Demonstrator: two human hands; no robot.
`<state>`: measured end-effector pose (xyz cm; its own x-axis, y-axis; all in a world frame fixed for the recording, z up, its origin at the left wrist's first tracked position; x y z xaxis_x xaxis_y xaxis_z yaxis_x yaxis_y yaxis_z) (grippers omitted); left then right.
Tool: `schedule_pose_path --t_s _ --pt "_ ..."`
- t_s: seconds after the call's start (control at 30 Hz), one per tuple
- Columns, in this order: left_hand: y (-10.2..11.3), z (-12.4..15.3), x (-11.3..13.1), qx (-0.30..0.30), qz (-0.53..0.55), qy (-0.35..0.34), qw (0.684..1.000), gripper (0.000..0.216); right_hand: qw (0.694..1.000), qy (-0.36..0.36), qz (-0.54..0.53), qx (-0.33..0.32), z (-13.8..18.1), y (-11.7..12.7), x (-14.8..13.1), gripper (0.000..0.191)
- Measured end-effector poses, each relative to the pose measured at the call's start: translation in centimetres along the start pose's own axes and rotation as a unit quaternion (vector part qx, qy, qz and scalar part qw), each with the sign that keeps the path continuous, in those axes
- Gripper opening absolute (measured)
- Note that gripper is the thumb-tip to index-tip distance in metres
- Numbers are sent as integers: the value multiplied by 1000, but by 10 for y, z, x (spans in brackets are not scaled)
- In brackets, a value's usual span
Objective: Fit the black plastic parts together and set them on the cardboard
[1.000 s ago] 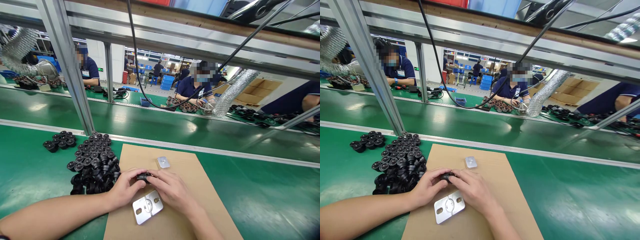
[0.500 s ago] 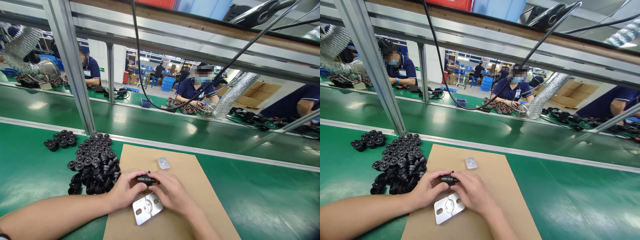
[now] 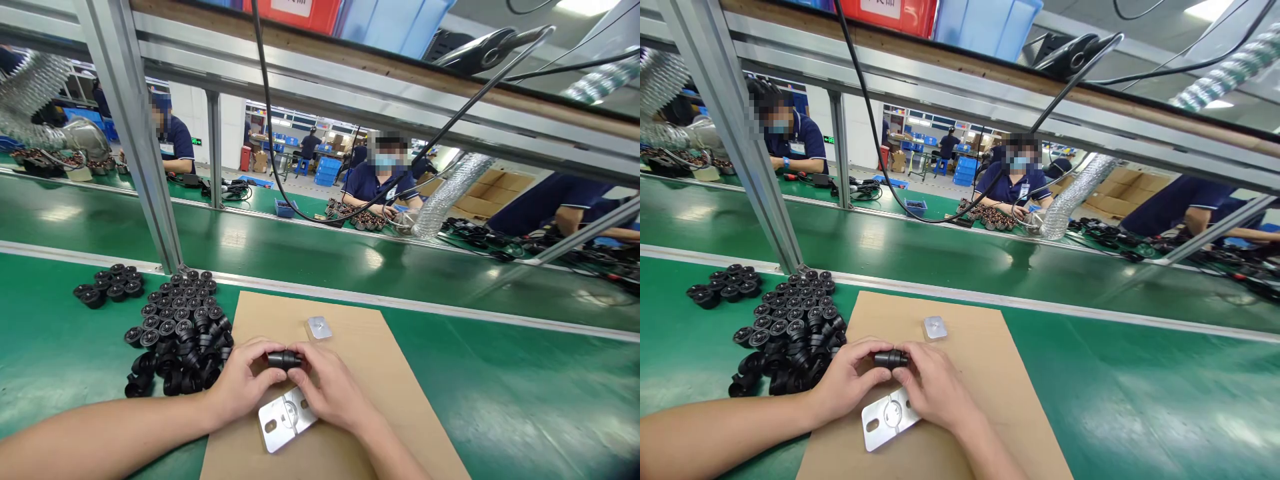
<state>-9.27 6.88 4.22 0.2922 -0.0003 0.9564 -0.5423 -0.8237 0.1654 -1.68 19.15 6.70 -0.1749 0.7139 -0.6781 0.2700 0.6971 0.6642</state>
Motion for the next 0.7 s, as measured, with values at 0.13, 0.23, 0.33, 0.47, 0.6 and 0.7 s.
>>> schedule_pose_path --t_s 0.13,0.23,0.33,0.47,0.6,0.7 --pt "1 3 -3 3 -4 6 1000 29 998 6 55 5 0 -1 -5 20" --pt "-1 2 -9 0 31 34 999 28 999 15 34 28 -2 7 -10 18" --pt "-6 0 -17 -9 126 88 988 33 997 64 0 39 -4 17 -20 38" --pt "-9 -2 -24 -11 182 135 974 47 981 185 45 46 -2 20 -35 48" --pt "-13 0 -25 -24 199 142 969 50 955 247 126 105 2 18 -39 41" --pt "-17 3 -21 -50 210 129 968 46 944 274 153 102 5 13 -43 41"
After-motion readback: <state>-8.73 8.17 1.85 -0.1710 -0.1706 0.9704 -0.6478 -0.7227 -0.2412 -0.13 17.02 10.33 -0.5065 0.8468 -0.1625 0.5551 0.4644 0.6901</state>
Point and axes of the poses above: each hand's wrist, its own z-axis away from the middle knuckle, its own y-axis out of the back of the hand, x = y × z, the point moved 10 cm from there along -z, towards the middle knuckle, and after that the axes turned 10 degrees about x, right-handed, at the moved point
